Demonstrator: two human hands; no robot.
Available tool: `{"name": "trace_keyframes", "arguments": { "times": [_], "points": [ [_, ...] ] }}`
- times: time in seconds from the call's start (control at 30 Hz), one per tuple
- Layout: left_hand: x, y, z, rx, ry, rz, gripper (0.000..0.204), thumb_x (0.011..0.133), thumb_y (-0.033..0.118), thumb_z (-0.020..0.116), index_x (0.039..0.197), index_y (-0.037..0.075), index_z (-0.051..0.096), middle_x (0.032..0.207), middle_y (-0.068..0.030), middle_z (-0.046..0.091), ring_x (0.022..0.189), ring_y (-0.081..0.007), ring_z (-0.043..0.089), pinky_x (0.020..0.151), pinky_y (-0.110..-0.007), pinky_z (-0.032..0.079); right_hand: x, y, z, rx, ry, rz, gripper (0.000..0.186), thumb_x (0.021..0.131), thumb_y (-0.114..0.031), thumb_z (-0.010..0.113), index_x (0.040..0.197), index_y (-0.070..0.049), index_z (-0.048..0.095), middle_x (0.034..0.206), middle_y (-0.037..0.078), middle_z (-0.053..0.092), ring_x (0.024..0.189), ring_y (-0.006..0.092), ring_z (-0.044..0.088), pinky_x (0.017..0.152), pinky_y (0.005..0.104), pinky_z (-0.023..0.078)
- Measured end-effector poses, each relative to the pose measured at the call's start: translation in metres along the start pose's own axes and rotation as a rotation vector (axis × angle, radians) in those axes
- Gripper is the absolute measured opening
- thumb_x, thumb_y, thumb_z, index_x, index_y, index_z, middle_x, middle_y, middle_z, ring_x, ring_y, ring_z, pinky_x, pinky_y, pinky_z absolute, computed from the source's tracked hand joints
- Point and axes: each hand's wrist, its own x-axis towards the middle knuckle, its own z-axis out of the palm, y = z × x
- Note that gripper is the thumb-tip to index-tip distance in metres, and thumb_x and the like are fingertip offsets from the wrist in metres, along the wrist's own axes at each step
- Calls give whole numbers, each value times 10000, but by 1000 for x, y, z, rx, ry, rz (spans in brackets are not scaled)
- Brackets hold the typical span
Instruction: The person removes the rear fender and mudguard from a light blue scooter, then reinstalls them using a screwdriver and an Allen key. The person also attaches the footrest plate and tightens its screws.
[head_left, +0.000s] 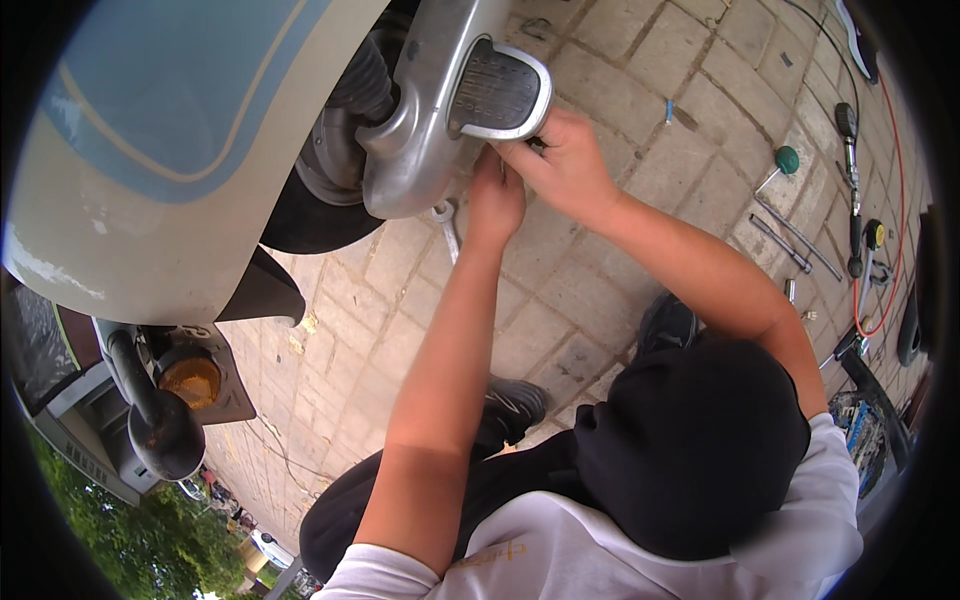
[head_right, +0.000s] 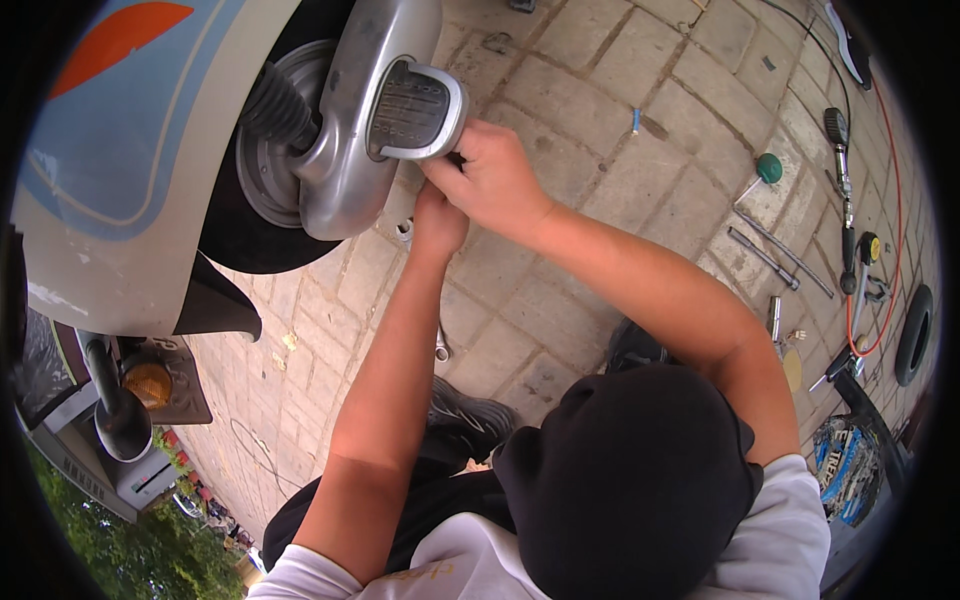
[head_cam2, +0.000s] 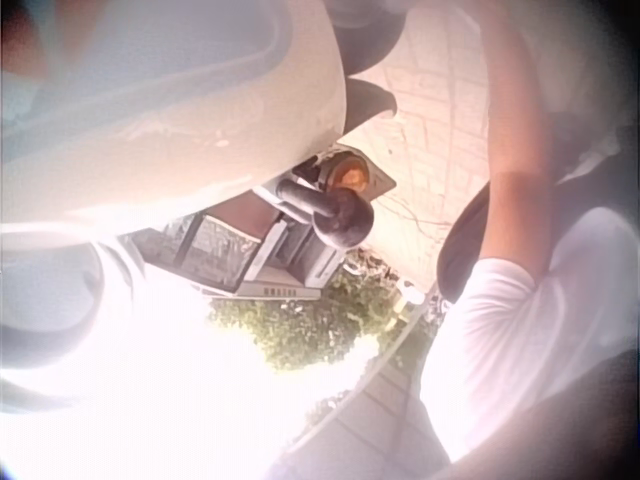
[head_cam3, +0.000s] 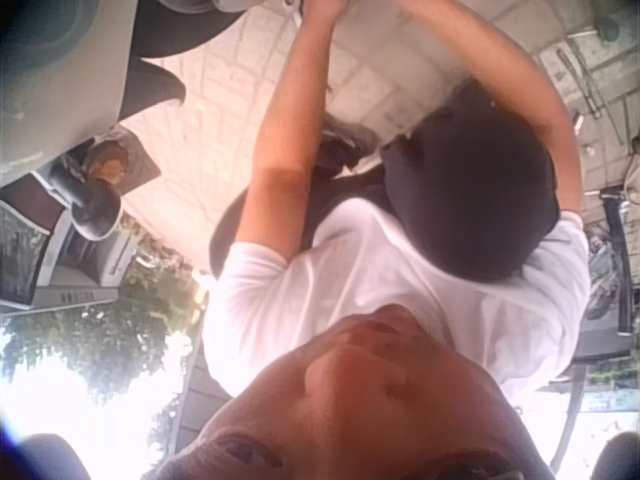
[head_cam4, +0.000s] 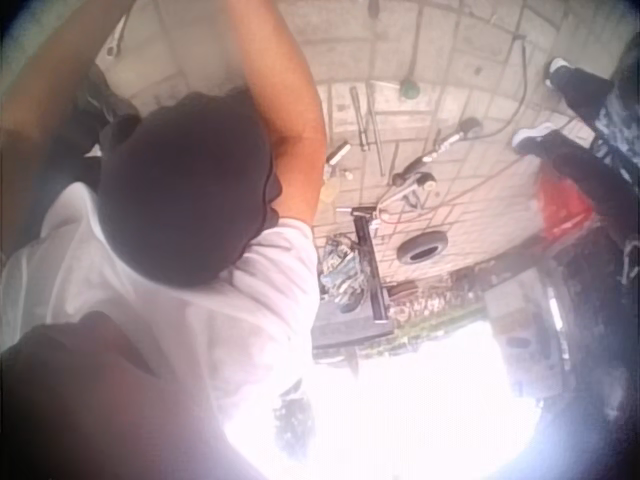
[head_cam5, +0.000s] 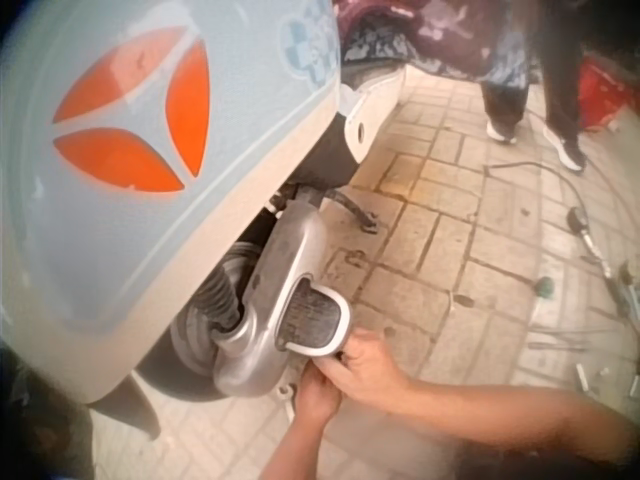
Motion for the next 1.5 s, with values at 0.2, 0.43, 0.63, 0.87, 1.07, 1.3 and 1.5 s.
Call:
{"name": "trace_keyframes", "arguments": {
  "times": [0.2,0.43,0.63,0.87,1.07,1.3,1.5],
  "points": [
    [2,10,-6,36,-106,-161,354,975,301,486,1122,-10,568,1082,-247,611,1018,-421,583,849,-429,466,2,-2,-18,267,-162,281,135,897,-101,629,922,24,674,757,60,667,686,127,623,636,282,509],
    [-37,37,-21,-6,-156,-245,362,981,317,487,1106,-7,589,991,-207,653,923,-327,631,816,-364,476,19,-5,-31,435,-220,506,94,900,-60,619,879,25,652,701,63,648,628,127,625,561,277,502],
    [-39,18,-31,-120,-73,-217,434,1002,351,458,1211,-13,570,1113,-172,641,1074,-260,589,910,-353,435,5,-7,-14,426,-117,421,94,896,-32,587,862,38,640,687,78,645,615,142,634,557,289,509],
    [-8,-59,-1,84,-191,-2,353,973,157,406,1247,-51,480,1267,-273,497,1191,-389,467,1022,-435,339,9,1,-20,-152,-45,-183,97,783,-40,639,846,33,629,717,202,621,627,264,665,603,335,526],
    [38,-55,11,-276,-208,-93,230,970,106,468,1165,-13,499,1162,-104,561,1060,-181,543,901,-332,469,14,9,-21,70,-223,-153,213,796,-137,659,954,6,656,903,220,647,809,352,634,755,403,508],
    [24,-17,12,-37,-226,56,251,951,174,494,1082,-19,586,1081,-158,635,991,-241,602,853,-396,487,17,12,-34,-112,-333,-212,192,841,-155,625,952,-1,654,924,225,622,876,406,593,793,432,491],
    [30,-6,16,94,-257,48,290,942,177,500,1158,-6,565,1178,-189,607,1071,-266,584,873,-411,469,22,14,-38,-40,-389,-90,245,853,-118,599,1070,-13,648,1067,221,636,984,371,615,870,399,486]
  ]
}}
